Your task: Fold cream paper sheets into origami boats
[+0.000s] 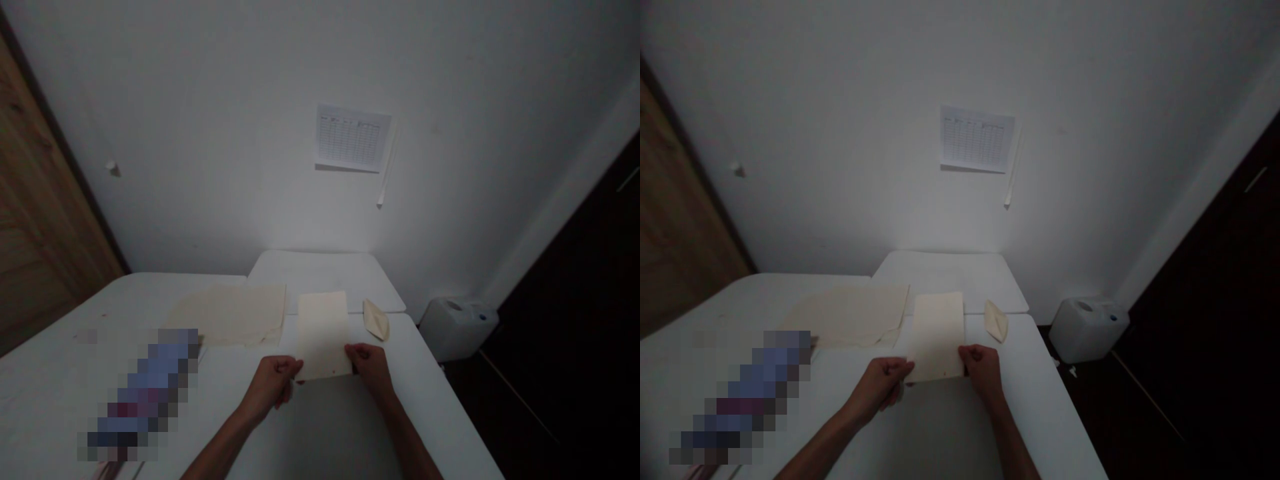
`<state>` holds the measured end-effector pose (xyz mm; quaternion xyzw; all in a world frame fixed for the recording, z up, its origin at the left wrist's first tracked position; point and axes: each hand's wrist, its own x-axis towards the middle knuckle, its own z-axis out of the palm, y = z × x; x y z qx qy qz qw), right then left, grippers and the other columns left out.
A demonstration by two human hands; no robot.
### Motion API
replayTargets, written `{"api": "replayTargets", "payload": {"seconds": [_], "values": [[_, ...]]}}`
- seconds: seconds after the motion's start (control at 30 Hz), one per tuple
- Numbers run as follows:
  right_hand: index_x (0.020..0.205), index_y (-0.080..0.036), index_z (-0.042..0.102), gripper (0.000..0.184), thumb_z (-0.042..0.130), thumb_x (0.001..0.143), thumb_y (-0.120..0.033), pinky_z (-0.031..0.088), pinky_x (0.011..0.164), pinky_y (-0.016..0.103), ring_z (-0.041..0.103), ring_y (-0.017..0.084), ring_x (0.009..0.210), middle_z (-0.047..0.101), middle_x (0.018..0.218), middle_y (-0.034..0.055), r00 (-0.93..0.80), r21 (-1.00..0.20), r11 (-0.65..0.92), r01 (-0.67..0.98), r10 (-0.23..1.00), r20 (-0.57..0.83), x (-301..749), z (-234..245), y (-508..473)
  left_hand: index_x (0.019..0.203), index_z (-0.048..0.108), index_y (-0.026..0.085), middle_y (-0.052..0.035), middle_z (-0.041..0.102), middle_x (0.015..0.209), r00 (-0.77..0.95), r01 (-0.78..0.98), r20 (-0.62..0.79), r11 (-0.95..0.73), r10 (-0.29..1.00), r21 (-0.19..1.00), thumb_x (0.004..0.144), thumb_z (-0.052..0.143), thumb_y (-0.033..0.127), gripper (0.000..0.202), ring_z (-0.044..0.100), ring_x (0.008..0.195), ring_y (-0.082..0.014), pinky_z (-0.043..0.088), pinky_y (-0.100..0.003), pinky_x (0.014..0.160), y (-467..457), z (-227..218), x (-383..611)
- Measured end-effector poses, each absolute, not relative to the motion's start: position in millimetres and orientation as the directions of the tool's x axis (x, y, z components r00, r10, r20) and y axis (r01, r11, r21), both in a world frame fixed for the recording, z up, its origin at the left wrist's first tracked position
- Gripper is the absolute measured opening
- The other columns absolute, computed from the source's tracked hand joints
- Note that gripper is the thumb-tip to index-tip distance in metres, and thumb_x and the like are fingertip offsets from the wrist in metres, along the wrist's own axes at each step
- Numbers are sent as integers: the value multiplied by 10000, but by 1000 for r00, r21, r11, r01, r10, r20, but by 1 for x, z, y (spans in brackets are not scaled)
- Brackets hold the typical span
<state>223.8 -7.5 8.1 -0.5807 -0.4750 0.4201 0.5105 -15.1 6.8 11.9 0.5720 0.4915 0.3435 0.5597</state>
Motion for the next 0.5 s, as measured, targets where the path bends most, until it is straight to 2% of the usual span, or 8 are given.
{"api": "replayTargets", "payload": {"seconds": [0.1, 0.27, 0.5], "values": [[801, -111, 731, 571, 656, 665, -661, 533, 528, 289, 653, 205, 585, 708, 692, 72, 150, -996, -75, 48, 986, -67, 223, 6, -7, 620, 601, 153, 41, 463, 332, 268, 173, -138, 93, 953, 980, 770, 559, 631, 503, 298, 268, -63, 178, -188, 324, 8, 10, -18], [749, -101, 721, 574, 686, 627, -661, 534, 514, 280, 641, 190, 540, 700, 673, 82, 137, -991, -97, 96, 987, -83, 223, 1, -4, 638, 636, 131, 35, 466, 336, 274, 142, -144, 108, 951, 984, 778, 559, 617, 511, 298, 271, -62, 178, -187, 318, 10, 10, -19], [783, -96, 709, 609, 655, 646, -687, 537, 522, 284, 643, 183, 533, 696, 670, 79, 113, -988, -125, 90, 987, -115, 224, 1, -4, 643, 647, 122, 35, 471, 343, 280, 119, -139, 110, 950, 987, 796, 555, 596, 506, 327, 280, -66, 200, -183, 327, 11, 9, -20]]}}
